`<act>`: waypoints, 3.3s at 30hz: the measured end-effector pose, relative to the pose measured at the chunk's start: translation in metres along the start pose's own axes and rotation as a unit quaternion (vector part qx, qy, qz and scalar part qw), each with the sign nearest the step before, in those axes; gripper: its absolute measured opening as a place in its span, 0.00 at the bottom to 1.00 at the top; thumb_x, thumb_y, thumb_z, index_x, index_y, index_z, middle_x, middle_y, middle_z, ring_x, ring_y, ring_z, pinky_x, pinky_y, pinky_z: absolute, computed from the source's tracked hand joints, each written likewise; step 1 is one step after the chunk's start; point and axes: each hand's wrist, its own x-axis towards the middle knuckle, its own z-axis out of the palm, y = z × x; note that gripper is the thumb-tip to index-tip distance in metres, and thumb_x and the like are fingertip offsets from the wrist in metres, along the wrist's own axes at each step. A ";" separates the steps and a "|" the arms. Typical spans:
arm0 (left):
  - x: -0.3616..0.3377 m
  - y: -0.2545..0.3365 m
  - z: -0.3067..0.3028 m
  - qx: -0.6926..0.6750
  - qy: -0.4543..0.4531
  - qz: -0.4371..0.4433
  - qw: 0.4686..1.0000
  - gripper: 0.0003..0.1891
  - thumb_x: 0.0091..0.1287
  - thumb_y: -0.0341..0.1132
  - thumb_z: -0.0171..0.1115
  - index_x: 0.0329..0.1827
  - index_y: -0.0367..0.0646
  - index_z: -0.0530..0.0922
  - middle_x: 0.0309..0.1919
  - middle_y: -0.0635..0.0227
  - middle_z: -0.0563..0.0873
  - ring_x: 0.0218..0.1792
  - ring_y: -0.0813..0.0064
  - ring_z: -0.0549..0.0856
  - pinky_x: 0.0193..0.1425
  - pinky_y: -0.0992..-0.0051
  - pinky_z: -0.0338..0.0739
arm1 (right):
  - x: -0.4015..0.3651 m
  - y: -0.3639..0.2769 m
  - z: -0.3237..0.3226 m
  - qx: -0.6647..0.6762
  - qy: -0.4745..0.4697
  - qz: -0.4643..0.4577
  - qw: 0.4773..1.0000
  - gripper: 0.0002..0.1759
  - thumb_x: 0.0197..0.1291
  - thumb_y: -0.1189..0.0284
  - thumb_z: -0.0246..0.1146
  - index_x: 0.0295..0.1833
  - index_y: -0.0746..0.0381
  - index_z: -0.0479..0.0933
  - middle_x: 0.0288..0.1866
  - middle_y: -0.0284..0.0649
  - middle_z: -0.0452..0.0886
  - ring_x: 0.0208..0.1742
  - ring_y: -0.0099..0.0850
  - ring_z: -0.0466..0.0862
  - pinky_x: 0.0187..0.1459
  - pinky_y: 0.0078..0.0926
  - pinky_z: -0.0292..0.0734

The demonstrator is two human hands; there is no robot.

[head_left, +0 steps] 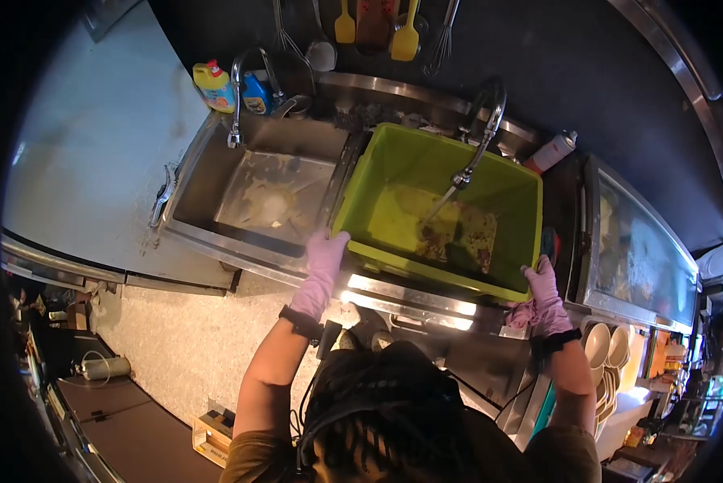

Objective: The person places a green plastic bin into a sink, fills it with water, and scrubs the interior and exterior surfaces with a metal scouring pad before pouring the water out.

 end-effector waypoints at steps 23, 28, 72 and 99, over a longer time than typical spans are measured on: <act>-0.012 -0.012 -0.023 0.413 -0.109 0.148 0.892 0.12 0.55 0.37 0.63 0.38 0.39 0.77 0.40 0.51 0.81 0.41 0.52 0.82 0.47 0.62 0.76 | 0.104 0.002 0.088 -0.106 -0.287 0.156 0.939 0.12 0.63 0.69 0.58 0.50 0.62 0.75 0.29 0.45 0.81 0.35 0.32 0.83 0.38 0.25 0.79; -0.025 -0.047 -0.063 0.287 0.003 0.261 0.922 0.12 0.54 0.30 0.63 0.41 0.40 0.79 0.47 0.52 0.79 0.43 0.57 0.83 0.50 0.65 0.77 | 0.126 -0.076 0.165 0.170 -0.219 0.118 0.953 0.11 0.64 0.73 0.57 0.51 0.64 0.71 0.34 0.35 0.78 0.29 0.23 0.77 0.30 0.19 0.70; -0.307 -0.314 -0.167 -0.049 0.185 -0.437 0.879 0.10 0.64 0.42 0.59 0.43 0.47 0.78 0.34 0.68 0.87 0.31 0.73 0.87 0.31 0.70 0.80 | 0.230 -0.100 0.122 -0.119 -0.218 -0.169 0.954 0.18 0.59 0.80 0.61 0.57 0.63 0.73 0.47 0.34 0.77 0.46 0.23 0.75 0.51 0.22 0.70; -0.313 -0.324 -0.153 -0.127 0.217 -0.416 0.874 0.07 0.65 0.40 0.59 0.40 0.48 0.79 0.32 0.70 0.87 0.29 0.76 0.86 0.30 0.73 0.78 | 0.224 -0.143 0.062 -0.167 -0.371 0.000 0.913 0.15 0.52 0.81 0.64 0.47 0.61 0.76 0.34 0.33 0.77 0.32 0.23 0.77 0.32 0.22 0.75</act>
